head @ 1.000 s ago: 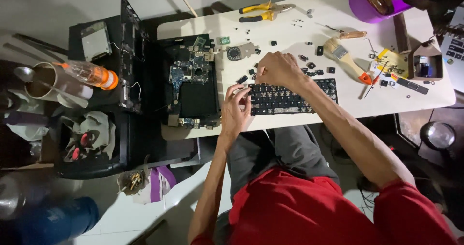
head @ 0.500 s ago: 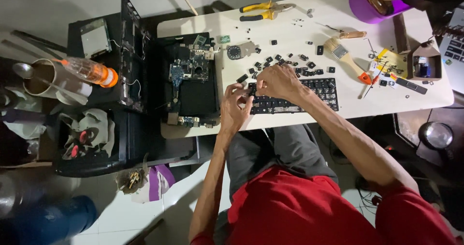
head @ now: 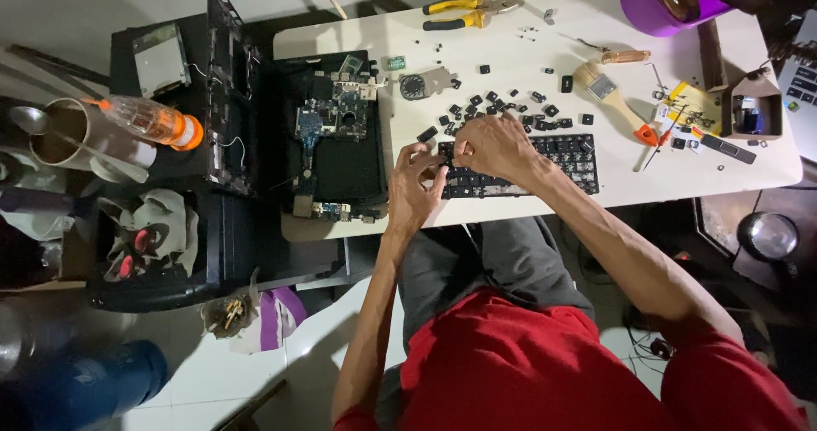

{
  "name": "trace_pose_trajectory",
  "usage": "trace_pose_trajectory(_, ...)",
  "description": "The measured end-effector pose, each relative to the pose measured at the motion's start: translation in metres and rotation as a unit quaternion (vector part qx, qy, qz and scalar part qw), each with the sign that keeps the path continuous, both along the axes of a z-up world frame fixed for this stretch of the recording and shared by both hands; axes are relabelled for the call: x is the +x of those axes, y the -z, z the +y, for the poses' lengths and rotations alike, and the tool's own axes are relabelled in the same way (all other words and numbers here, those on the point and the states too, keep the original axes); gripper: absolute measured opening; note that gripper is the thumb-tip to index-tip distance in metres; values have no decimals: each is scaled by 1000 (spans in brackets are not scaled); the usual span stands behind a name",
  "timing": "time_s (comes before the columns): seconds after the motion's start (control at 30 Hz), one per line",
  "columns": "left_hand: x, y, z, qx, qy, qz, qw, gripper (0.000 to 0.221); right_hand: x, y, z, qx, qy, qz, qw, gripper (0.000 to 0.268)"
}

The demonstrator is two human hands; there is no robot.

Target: Reattaching individual keycaps to a laptop keyboard frame during a repair process.

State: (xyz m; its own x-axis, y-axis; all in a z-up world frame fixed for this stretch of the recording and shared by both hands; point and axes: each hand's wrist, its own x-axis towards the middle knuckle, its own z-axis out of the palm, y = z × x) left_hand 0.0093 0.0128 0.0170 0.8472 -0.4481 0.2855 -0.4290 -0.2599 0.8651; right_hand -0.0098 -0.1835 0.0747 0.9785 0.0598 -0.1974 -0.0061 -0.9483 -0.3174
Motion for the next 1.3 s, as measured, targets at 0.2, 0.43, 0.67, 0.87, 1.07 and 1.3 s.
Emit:
trace_pose_trajectory(0.2,1,5,1,4,-4,-9,1000,18,-4,-20,6,24,15,8,1000,21)
trace_pose_trajectory(0.43,2,5,-2,6,-13,-19,1000,19,11,20,-4,53,58,13,997,17)
trace_pose_trajectory(0.67,5,4,-1,29,-11,-51,998,19,30,43,-5,4,50,6,999,14)
trace_pose_trajectory(0.87,2,5,-2,52,-20,-32,998,19,41,36,0,-16,88,71,993,19)
trace_pose_trajectory(1.07,0,1,-2,65,-25,-35,997,20,45,44,2,-26,94,114,989,42)
trace_pose_trajectory(1.3,4,11,-3,21,-21,-37,999,13,69,74,3,-93,21,124,988,28)
